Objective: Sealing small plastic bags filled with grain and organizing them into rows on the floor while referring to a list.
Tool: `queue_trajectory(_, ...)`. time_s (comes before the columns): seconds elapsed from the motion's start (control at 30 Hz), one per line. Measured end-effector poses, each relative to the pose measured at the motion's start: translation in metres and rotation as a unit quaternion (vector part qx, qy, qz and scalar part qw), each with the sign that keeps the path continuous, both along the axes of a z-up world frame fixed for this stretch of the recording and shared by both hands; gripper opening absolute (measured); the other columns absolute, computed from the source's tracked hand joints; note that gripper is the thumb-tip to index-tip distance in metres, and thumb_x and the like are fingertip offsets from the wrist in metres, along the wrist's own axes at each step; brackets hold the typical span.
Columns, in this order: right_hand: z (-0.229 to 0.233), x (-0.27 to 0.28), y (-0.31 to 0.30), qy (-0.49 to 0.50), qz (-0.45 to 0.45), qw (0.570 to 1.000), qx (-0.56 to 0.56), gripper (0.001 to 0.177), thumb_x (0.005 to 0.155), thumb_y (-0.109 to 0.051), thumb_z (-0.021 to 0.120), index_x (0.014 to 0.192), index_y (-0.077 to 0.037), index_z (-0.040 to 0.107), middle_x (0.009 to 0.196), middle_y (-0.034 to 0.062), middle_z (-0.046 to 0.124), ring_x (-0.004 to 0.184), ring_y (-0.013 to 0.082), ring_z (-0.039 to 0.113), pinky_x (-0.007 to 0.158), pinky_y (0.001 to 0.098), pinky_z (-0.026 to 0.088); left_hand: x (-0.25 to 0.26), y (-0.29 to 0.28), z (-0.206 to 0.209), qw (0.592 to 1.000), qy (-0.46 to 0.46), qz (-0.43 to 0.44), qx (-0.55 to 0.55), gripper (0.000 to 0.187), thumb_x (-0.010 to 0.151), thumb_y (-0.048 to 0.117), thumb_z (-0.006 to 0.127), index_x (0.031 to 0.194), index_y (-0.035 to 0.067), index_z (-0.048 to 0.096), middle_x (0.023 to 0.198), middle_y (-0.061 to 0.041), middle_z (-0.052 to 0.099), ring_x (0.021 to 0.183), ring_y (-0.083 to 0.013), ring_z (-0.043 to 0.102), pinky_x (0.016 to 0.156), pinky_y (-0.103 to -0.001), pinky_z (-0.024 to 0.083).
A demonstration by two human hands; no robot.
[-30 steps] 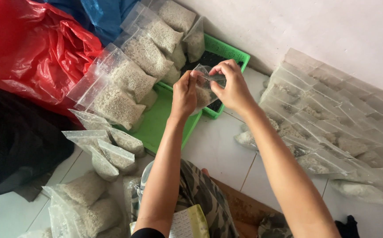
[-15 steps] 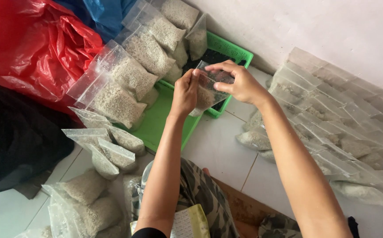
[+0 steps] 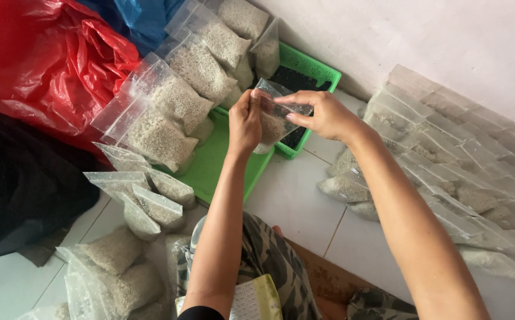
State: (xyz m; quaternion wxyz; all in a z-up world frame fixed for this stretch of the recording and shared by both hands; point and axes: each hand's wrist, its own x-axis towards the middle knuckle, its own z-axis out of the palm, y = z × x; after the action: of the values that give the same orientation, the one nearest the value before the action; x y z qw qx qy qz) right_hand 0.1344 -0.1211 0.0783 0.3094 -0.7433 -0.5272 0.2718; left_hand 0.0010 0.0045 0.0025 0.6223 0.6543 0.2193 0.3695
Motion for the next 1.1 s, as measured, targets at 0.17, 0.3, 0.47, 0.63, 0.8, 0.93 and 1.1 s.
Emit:
queue_trajectory(0.17, -0.001, 0.004, -0.005, -0.062, 0.003, 0.998, -0.01, 0.018, 0.093, -0.022, 0.07, 0.11, -0.019, 0.075, 0.1, 0.0043, 0.074, 0.096, 0.025, 0.069, 0.088, 0.0408, 0.051, -0.001, 0.003, -0.002, 0.999, 0.019, 0.033, 0.004, 0.036, 0.106, 0.03, 0.042, 0.088, 0.013, 0.069, 0.071, -0.004, 0.07, 0.075, -0.0196, 0.067, 0.08, -0.033, 0.051)
queue_trajectory(0.3, -0.012, 0.012, -0.012, -0.095, 0.01, 0.995, 0.009, 0.012, 0.093, -0.026, 0.073, 0.104, -0.021, 0.076, 0.096, -0.001, 0.073, 0.09, 0.0185, 0.069, 0.084, 0.0352, 0.052, 0.0, 0.004, -0.005, 0.999, 0.023, 0.035, 0.01, 0.037, 0.106, 0.031, 0.043, 0.085, 0.014, 0.068, 0.07, -0.003, 0.07, 0.074, -0.0186, 0.067, 0.08, -0.032, 0.05)
queue_trajectory(0.47, -0.016, 0.017, -0.017, -0.139, 0.021, 0.989, 0.041, 0.004, 0.09, -0.016, 0.075, 0.094, -0.017, 0.076, 0.088, -0.0012, 0.073, 0.082, 0.0182, 0.068, 0.074, 0.0332, 0.054, 0.0, 0.001, -0.002, 0.999, 0.026, 0.026, 0.017, 0.038, 0.105, 0.033, 0.044, 0.082, 0.014, 0.066, 0.07, -0.003, 0.07, 0.073, -0.0174, 0.066, 0.08, -0.032, 0.05)
queue_trajectory(0.63, -0.017, 0.015, -0.018, -0.156, 0.024, 0.985, 0.068, 0.003, 0.09, -0.014, 0.075, 0.091, -0.016, 0.075, 0.086, -0.0012, 0.072, 0.079, 0.0187, 0.068, 0.069, 0.032, 0.054, -0.001, 0.0, 0.001, 0.999, 0.037, 0.026, 0.022, 0.038, 0.105, 0.033, 0.043, 0.082, 0.014, 0.066, 0.07, -0.003, 0.069, 0.072, -0.0176, 0.065, 0.078, -0.031, 0.05)
queue_trajectory(0.8, -0.017, 0.016, -0.019, -0.178, 0.02, 0.982, 0.061, 0.004, 0.089, -0.015, 0.076, 0.09, -0.013, 0.073, 0.083, 0.0004, 0.071, 0.076, 0.0214, 0.068, 0.065, 0.033, 0.053, 0.0, 0.001, -0.003, 0.998, 0.042, 0.023, 0.028, 0.039, 0.105, 0.035, 0.043, 0.08, 0.015, 0.066, 0.069, -0.002, 0.069, 0.071, -0.0169, 0.065, 0.077, -0.031, 0.05)
queue_trajectory(0.93, -0.022, 0.02, -0.018, -0.212, 0.035, 0.974, 0.068, 0.005, 0.088, -0.016, 0.075, 0.089, -0.014, 0.071, 0.082, 0.0002, 0.07, 0.075, 0.0216, 0.068, 0.064, 0.0347, 0.054, 0.0, 0.001, -0.005, 0.998, 0.047, 0.021, 0.034, 0.037, 0.106, 0.033, 0.043, 0.082, 0.015, 0.065, 0.07, -0.002, 0.069, 0.072, -0.0174, 0.066, 0.077, -0.03, 0.05)
queue_trajectory(1.1, -0.032, 0.026, -0.022, -0.23, 0.028, 0.969, 0.085, 0.008, 0.088, -0.02, 0.076, 0.09, -0.015, 0.069, 0.083, -0.0002, 0.069, 0.077, 0.0223, 0.068, 0.063, 0.0359, 0.055, 0.003, -0.002, -0.005, 0.998, 0.05, 0.019, 0.041, 0.035, 0.106, 0.029, 0.043, 0.083, 0.014, 0.065, 0.07, -0.003, 0.069, 0.073, -0.0179, 0.066, 0.078, -0.031, 0.05)
